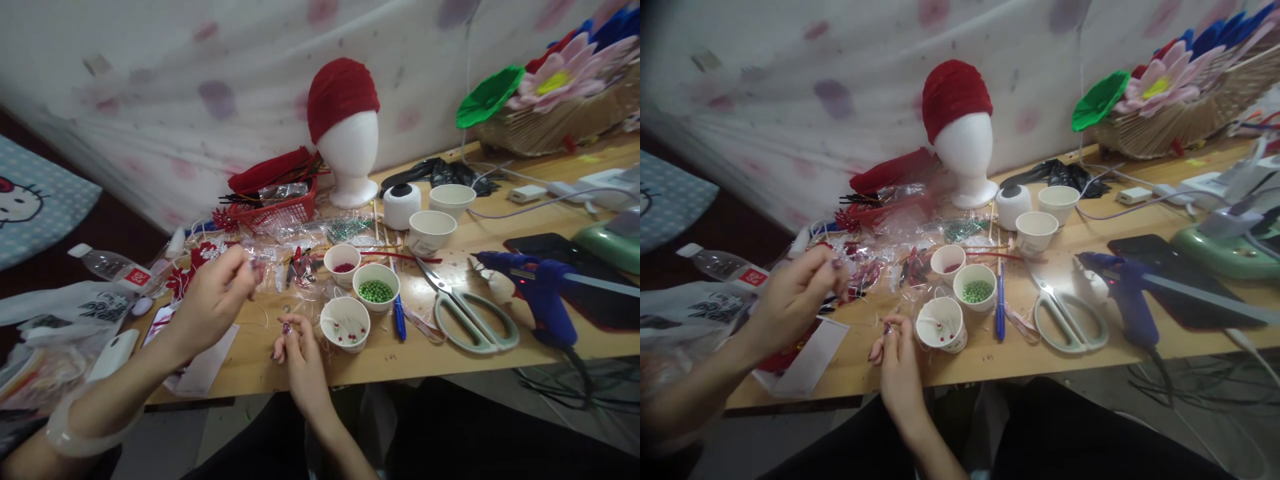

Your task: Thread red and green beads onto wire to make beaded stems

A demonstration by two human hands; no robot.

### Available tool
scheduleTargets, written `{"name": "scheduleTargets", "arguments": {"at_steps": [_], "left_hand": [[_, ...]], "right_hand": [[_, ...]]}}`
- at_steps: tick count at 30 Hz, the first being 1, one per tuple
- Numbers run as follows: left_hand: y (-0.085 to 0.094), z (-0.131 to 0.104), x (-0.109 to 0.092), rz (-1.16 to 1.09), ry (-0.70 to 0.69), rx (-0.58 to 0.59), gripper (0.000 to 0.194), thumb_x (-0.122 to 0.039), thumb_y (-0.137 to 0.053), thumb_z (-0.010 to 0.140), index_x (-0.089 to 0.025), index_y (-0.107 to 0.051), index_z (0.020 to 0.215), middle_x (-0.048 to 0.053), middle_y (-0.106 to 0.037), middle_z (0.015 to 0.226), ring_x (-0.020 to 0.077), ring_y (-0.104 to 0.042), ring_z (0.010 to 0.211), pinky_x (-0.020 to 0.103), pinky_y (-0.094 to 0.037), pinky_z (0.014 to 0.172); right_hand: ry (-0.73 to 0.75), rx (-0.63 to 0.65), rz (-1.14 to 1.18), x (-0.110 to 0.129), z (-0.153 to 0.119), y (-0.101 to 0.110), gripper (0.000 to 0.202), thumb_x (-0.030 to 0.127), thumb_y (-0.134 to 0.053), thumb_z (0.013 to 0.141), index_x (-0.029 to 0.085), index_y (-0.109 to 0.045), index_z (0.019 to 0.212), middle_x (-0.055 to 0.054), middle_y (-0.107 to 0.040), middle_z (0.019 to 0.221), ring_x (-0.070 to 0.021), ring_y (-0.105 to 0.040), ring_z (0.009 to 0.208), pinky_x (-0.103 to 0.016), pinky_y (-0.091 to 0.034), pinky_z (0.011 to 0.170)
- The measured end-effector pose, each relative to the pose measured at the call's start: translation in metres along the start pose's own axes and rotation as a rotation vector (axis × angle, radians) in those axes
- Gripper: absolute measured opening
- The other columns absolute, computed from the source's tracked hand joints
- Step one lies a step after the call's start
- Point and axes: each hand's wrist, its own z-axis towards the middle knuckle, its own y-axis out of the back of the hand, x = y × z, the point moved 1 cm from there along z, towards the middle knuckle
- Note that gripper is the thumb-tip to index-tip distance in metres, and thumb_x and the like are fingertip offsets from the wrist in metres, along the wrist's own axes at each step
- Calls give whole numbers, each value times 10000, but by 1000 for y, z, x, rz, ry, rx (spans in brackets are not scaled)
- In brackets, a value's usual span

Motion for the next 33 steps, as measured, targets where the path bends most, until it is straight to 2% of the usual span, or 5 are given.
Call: {"name": "scheduleTargets", "arguments": {"at_steps": [8,12,18,24,33], "left_hand": [[-66,51,-52,-71,-417,259,146,-204,-552,921,-164,-683,973,33,-669,853,156,-576,769,289,-441,708],[-68,57,-50,-89,-405,271,207,-176,-576,904,-181,-684,1081,43,-691,924,161,-602,812,297,-466,738],[-41,6,-12,-47,-33,201,230,-303,-518,923,-196,-712,986,57,-729,952,192,-664,802,307,-503,675],[-57,-42,19,-221,146,236,154,-309,-629,828,-234,-757,870,59,-734,956,224,-689,905,350,-550,791],[-86,-57,27,-1244,766,-112,350,-434,-807,700,-172,-584,762,-59,-578,597,4,-307,339,126,-257,323]], "right_hand": [[22,26,-58,2,2,-2,173,395,-528,891,222,-526,889,81,-554,543,-128,-525,519,-260,-438,592],[-3,58,-62,1,3,-1,133,345,-508,889,213,-517,904,71,-577,550,-128,-531,511,-264,-456,604],[-30,107,-5,-1,2,1,194,410,-458,934,230,-497,872,55,-599,560,-144,-556,529,-282,-472,623],[-33,66,4,-3,2,4,206,427,-567,901,226,-584,942,20,-641,777,-148,-581,683,-254,-463,631],[-15,89,-28,3,1,6,295,473,-626,892,212,-693,1012,-37,-717,966,-177,-657,915,-314,-495,903]]}}
